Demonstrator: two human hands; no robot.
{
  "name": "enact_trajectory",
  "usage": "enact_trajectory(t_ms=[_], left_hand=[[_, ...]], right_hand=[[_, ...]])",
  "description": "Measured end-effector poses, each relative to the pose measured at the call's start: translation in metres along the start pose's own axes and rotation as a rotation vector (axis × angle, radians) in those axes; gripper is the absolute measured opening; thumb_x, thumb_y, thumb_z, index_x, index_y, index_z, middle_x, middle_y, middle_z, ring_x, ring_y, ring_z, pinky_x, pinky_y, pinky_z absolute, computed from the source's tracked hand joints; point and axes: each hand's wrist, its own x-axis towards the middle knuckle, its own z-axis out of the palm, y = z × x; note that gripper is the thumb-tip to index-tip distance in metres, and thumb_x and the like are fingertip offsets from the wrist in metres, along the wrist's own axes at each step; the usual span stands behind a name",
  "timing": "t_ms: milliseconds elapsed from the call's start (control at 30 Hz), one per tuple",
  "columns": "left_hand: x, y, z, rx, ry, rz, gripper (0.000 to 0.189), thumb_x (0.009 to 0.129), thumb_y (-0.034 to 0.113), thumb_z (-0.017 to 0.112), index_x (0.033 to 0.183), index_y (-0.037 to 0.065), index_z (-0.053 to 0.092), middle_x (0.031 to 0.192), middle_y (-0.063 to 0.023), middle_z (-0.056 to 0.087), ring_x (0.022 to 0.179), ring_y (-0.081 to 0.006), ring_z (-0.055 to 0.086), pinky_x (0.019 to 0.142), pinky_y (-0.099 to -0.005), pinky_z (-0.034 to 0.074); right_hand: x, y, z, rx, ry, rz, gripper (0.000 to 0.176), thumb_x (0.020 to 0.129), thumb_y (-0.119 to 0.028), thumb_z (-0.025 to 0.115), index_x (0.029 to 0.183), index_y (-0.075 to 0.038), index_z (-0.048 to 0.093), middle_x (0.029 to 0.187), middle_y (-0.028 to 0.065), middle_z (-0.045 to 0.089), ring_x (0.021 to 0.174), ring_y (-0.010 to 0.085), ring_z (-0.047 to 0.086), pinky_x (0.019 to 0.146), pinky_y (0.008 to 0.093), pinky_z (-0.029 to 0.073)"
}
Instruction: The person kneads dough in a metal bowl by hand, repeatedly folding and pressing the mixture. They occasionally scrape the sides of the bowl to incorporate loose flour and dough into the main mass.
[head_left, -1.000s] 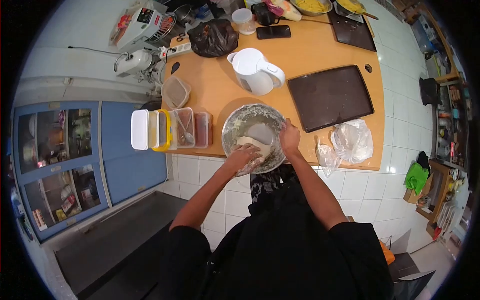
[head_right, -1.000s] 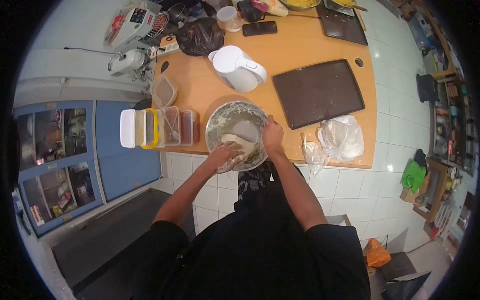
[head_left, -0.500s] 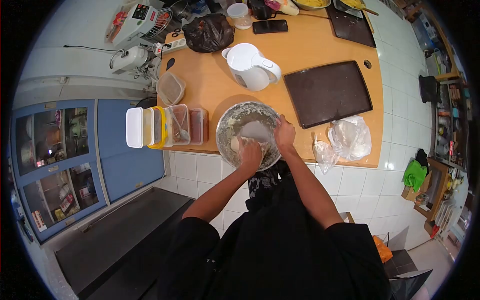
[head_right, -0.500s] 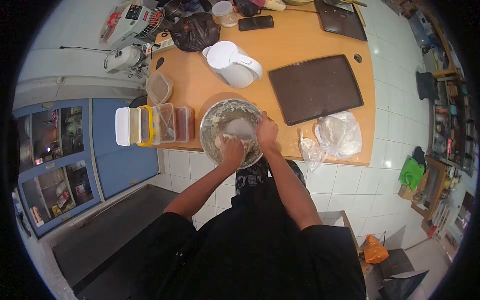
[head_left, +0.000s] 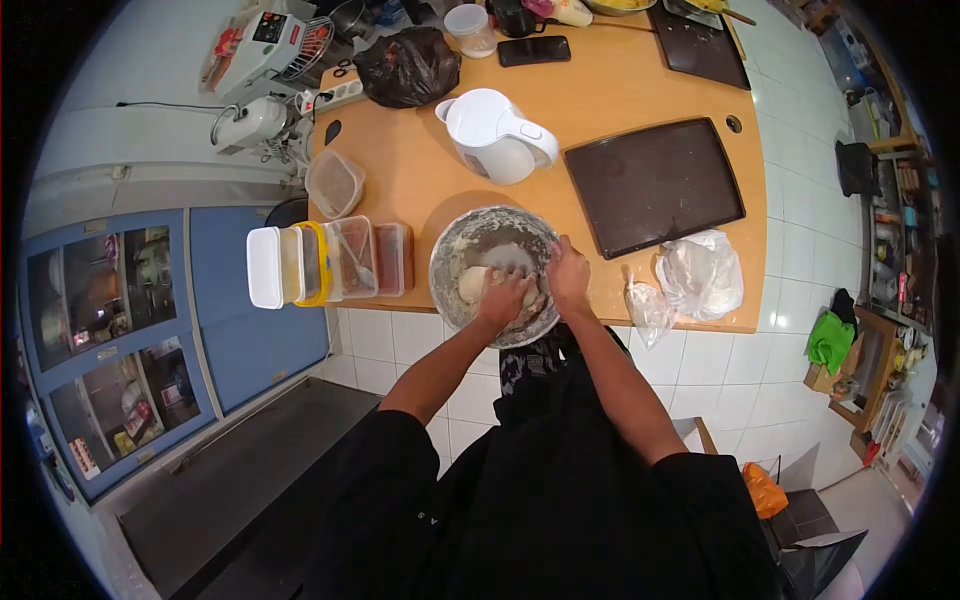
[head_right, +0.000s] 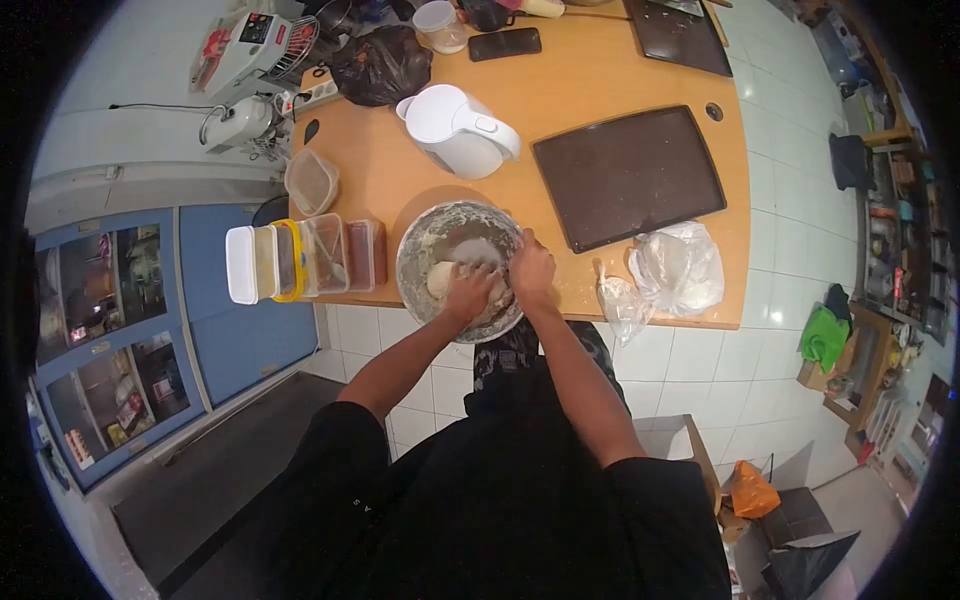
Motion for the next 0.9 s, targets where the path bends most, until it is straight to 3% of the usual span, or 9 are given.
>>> enact_trajectory(t_ms=[133, 233, 333, 433, 533, 667, 733, 800, 900], left_hand=[[0.024, -0.008, 0.012, -0.030, -0.012, 0.004, 0.029, 0.083, 0.032, 0.057, 0.109, 0.020, 0.060, 0.115, -0.0058, 0.061, 0.117, -0.0278, 0.052, 0.101, -0.0547, 0.030], [0.042, -0.014, 0.005, -0.124, 0.080, 0.044, 0.024, 0.080, 0.030, 0.058, 0.098, 0.015, 0.063, 0.101, -0.0100, 0.066, 0.102, -0.0302, 0.061, 0.089, -0.0504, 0.043], [0.067, -0.029, 0.055, -0.102, -0.136, -0.239, 0.024, 0.084, 0.029, 0.053, 0.085, 0.011, 0.068, 0.080, -0.0137, 0.068, 0.076, -0.0349, 0.067, 0.072, -0.0472, 0.050], [0.083, -0.025, 0.059, -0.341, 0.366, -0.732, 0.030, 0.085, 0.026, 0.055, 0.075, 0.001, 0.068, 0.072, -0.0192, 0.067, 0.064, -0.0396, 0.064, 0.061, -0.0466, 0.051], [0.103, -0.018, 0.028, -0.608, 0.495, -1.256, 0.036, 0.084, 0.038, 0.060, 0.079, 0.004, 0.070, 0.079, -0.0234, 0.067, 0.071, -0.0386, 0.065, 0.067, -0.0445, 0.052], [0.080, -0.020, 0.047, -1.337, 0.551, -0.512, 0.040, 0.087, 0.038, 0.059, 0.096, 0.000, 0.069, 0.094, -0.0203, 0.068, 0.092, -0.0326, 0.065, 0.083, -0.0353, 0.048], [0.065, -0.045, 0.032, -0.941, -0.097, -0.333, 0.042, 0.090, 0.039, 0.056, 0.120, 0.009, 0.061, 0.118, -0.0177, 0.060, 0.116, -0.0314, 0.055, 0.095, -0.0401, 0.043], [0.043, -0.019, -0.057, -0.313, -0.432, -0.048, 0.047, 0.093, 0.040, 0.050, 0.132, 0.013, 0.051, 0.130, -0.0172, 0.052, 0.124, -0.0321, 0.048, 0.099, -0.0483, 0.042], [0.004, -0.011, -0.087, -0.366, -0.364, 0.075, 0.050, 0.092, 0.049, 0.048, 0.133, 0.021, 0.051, 0.138, -0.0130, 0.046, 0.132, -0.0332, 0.040, 0.104, -0.0545, 0.036]], right_hand=[[0.002, -0.005, -0.003, 0.025, -0.015, 0.034, 0.012, 0.086, -0.008, 0.057, 0.097, -0.004, 0.056, 0.083, 0.0228, 0.066, 0.079, 0.0426, 0.064, 0.067, 0.0507, 0.050], [0.001, -0.011, -0.010, -0.032, -0.066, 0.081, 0.012, 0.086, -0.009, 0.057, 0.097, -0.003, 0.056, 0.083, 0.0230, 0.066, 0.079, 0.0426, 0.064, 0.067, 0.0506, 0.050], [0.002, -0.007, -0.006, 0.044, -0.036, 0.071, 0.012, 0.087, -0.010, 0.057, 0.096, -0.003, 0.057, 0.081, 0.0235, 0.066, 0.078, 0.0433, 0.063, 0.067, 0.0508, 0.049], [0.009, -0.014, -0.013, 0.026, -0.033, -0.012, 0.011, 0.087, -0.011, 0.057, 0.095, -0.003, 0.057, 0.080, 0.0241, 0.065, 0.078, 0.0441, 0.063, 0.066, 0.0510, 0.048], [0.020, -0.010, -0.007, 0.069, -0.027, -0.066, 0.010, 0.087, -0.010, 0.058, 0.093, -0.003, 0.056, 0.080, 0.0244, 0.065, 0.079, 0.0440, 0.062, 0.066, 0.0510, 0.048], [0.020, -0.003, -0.004, -0.008, -0.057, -0.032, 0.009, 0.088, -0.010, 0.056, 0.094, -0.003, 0.056, 0.080, 0.0239, 0.065, 0.077, 0.0428, 0.063, 0.066, 0.0510, 0.048], [0.024, 0.009, 0.003, -0.003, -0.034, -0.044, 0.010, 0.090, -0.013, 0.052, 0.096, -0.004, 0.053, 0.078, 0.0228, 0.065, 0.076, 0.0434, 0.063, 0.067, 0.0525, 0.048], [0.028, 0.011, 0.004, -0.036, -0.040, -0.061, 0.011, 0.090, -0.014, 0.053, 0.096, -0.005, 0.054, 0.078, 0.0226, 0.065, 0.075, 0.0429, 0.064, 0.067, 0.0523, 0.049], [0.029, -0.008, -0.009, -0.124, -0.063, -0.087, 0.013, 0.090, -0.016, 0.055, 0.096, -0.005, 0.055, 0.077, 0.0218, 0.065, 0.075, 0.0423, 0.064, 0.066, 0.0515, 0.049]])
